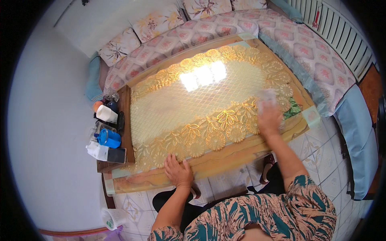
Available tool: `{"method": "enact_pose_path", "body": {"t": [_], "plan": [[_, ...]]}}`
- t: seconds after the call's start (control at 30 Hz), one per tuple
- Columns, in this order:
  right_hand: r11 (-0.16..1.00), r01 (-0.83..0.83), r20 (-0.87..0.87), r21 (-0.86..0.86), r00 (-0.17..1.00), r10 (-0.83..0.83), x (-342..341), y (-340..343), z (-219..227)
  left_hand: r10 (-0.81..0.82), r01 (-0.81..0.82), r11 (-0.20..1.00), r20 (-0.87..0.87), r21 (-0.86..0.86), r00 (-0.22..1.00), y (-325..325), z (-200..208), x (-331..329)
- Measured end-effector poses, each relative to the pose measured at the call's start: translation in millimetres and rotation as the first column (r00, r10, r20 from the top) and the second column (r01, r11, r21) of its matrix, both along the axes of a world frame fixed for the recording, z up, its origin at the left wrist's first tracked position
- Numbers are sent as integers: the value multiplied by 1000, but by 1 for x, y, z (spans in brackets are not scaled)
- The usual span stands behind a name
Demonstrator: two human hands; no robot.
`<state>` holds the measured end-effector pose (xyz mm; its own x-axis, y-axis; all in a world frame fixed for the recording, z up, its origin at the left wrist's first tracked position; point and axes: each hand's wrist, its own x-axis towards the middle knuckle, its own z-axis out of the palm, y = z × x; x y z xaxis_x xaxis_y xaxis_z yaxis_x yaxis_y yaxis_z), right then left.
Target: The person wipes the surface of a glass-topped table using a cloth.
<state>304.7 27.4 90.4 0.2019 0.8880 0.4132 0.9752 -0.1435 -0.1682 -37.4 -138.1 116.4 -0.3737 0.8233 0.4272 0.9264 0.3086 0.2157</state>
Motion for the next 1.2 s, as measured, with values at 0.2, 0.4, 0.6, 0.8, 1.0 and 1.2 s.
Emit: {"method": "enact_pose_path", "body": {"t": [0.2, 0.4, 0.6, 0.8, 1.0, 1.2], "plan": [[814, -579, -171, -41, 807, 565, -161, -88, 12, 25, -24, 999, -5, 44, 1000, 6, -13, -4], [680, -704, -48, 207, 687, 725, -145, -96, 51, 1, 3, 994, -42, 110, 999, 13, -21, -3], [788, -517, -77, -334, 848, 524, -32, -92, 57, -10, 15, 986, -29, 167, 1000, 10, -32, -12], [644, -336, 144, -687, 806, 574, -1, -104, 72, -90, 78, 988, 82, 130, 993, 10, -25, -10], [572, -279, 119, -771, 820, 561, -6, -94, 75, -344, 324, 939, 275, 117, 898, 18, -14, 36], [765, -496, -133, -411, 863, 488, -11, -85, 71, -364, 397, 905, 203, -156, 909, 37, 11, 41]]}}
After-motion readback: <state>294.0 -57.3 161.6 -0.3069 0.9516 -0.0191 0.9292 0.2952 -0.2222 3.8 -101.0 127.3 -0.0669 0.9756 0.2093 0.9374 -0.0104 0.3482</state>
